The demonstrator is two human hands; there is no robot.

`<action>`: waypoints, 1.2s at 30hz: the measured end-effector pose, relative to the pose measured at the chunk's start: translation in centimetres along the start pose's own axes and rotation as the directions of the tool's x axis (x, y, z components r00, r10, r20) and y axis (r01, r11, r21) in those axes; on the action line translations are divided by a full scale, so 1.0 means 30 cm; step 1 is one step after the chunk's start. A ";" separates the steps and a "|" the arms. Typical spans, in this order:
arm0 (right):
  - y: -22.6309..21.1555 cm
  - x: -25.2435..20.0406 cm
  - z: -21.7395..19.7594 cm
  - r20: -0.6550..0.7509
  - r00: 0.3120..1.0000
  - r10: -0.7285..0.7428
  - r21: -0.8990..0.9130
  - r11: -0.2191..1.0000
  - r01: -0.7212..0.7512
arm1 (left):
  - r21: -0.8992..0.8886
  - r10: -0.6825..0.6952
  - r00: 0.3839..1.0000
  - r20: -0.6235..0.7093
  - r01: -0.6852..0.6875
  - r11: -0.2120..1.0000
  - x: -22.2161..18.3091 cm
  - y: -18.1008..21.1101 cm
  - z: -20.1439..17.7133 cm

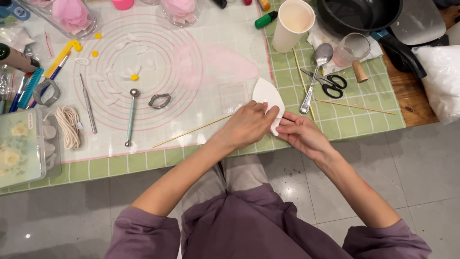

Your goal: The recorder is shaping and thinning wax petals using a ball tool to create a flower on a crafting table.

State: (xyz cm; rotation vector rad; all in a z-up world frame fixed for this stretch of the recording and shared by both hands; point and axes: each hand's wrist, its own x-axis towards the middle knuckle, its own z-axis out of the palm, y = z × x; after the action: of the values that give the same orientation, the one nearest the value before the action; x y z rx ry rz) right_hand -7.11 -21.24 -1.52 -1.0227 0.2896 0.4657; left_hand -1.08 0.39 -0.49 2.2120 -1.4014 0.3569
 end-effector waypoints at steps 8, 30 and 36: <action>0.012 -0.017 0.030 0.004 0.996 -0.087 -0.092 0.992 0.087 | -0.341 -0.277 0.956 0.098 0.294 0.893 0.077 -0.082 -0.117; 0.008 0.014 0.094 -0.004 0.975 -0.223 -0.044 0.974 0.222 | -0.297 -0.205 0.971 0.121 0.232 0.926 0.054 -0.037 -0.185; -0.001 -0.031 0.127 -0.029 0.982 -0.188 -0.123 0.975 0.183 | -0.213 -0.215 0.976 0.036 0.218 0.952 0.040 -0.015 -0.168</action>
State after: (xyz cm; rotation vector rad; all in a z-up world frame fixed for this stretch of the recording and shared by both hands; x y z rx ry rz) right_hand -7.82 -18.16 0.80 -1.1659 0.2012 0.2957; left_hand 0.06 2.32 4.21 2.1615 -1.1299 0.1075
